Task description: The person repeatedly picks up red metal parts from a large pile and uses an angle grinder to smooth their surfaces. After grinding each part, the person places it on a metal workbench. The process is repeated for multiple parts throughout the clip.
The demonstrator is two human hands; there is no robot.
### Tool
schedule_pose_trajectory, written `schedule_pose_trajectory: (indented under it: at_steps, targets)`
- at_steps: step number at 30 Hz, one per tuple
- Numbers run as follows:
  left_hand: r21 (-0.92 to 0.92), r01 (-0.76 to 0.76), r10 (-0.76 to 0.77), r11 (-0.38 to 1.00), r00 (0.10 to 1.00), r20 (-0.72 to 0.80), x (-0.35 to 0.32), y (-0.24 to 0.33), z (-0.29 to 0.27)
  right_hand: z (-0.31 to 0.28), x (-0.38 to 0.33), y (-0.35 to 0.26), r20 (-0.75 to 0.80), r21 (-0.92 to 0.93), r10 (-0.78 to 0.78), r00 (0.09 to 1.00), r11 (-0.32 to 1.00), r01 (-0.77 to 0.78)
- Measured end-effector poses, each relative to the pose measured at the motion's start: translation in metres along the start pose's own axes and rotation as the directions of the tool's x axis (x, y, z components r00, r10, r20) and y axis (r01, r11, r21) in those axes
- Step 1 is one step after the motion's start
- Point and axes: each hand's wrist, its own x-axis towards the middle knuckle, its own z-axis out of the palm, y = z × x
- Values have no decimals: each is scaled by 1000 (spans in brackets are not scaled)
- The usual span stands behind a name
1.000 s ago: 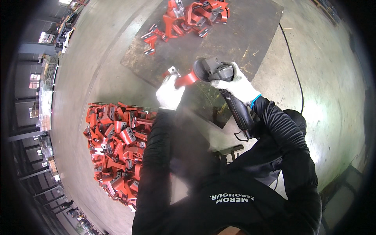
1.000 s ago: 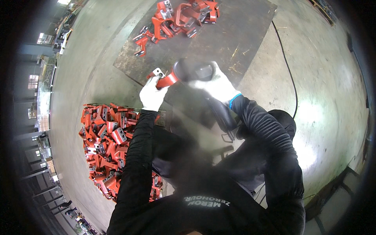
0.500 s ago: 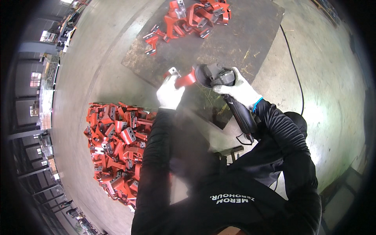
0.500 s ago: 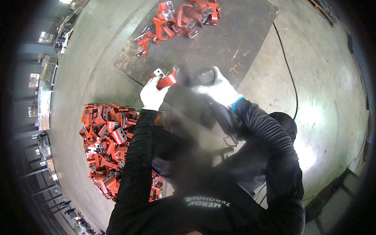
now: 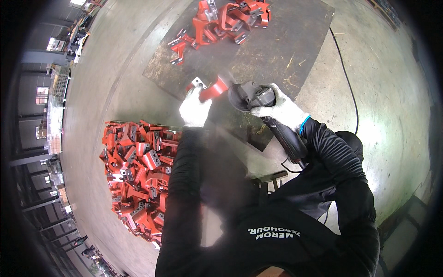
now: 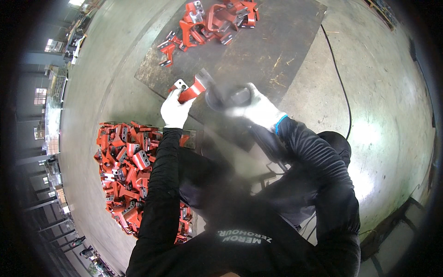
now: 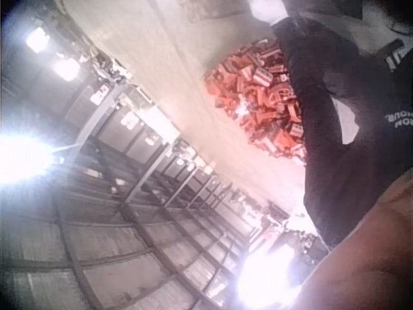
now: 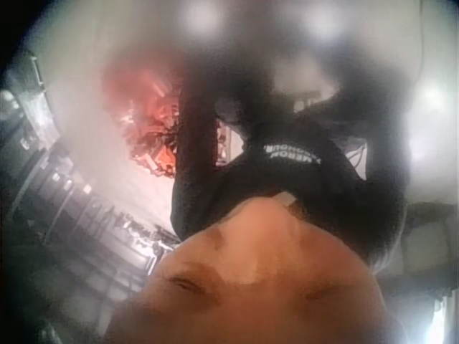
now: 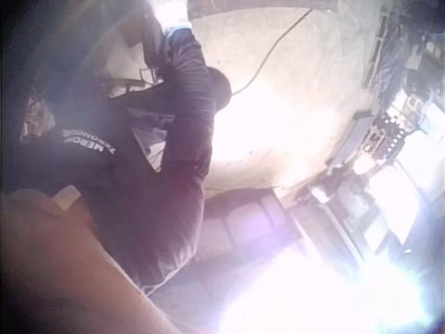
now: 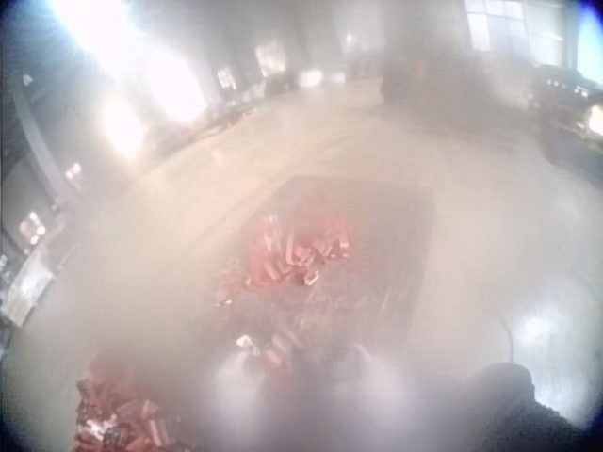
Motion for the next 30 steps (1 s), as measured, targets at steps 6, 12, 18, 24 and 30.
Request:
schedule_pose_trajectory:
  at_steps: [6,12,18,24,30]
  targets:
    - [-61,-163,156,985,982,-103,-1,1,5,-6,9,-17,-82,374,150,985,921,-109]
    - [-106,-120,114,987,992,-61,-3,7,6,-19,14,-9,-48,403,194,980,902,-158]
    - [-170,-116,95,979,987,-127,3,-9,6,-23,-6,-6,112,426,273,955,856,-295]
    - [-84,-37,21,996,981,-190,4,-2,5,-15,-1,-8,-27,358,237,971,909,-212]
    - [-9,413,-411,911,908,78,3,43,-6,-22,10,-20,-95,482,225,970,862,-153]
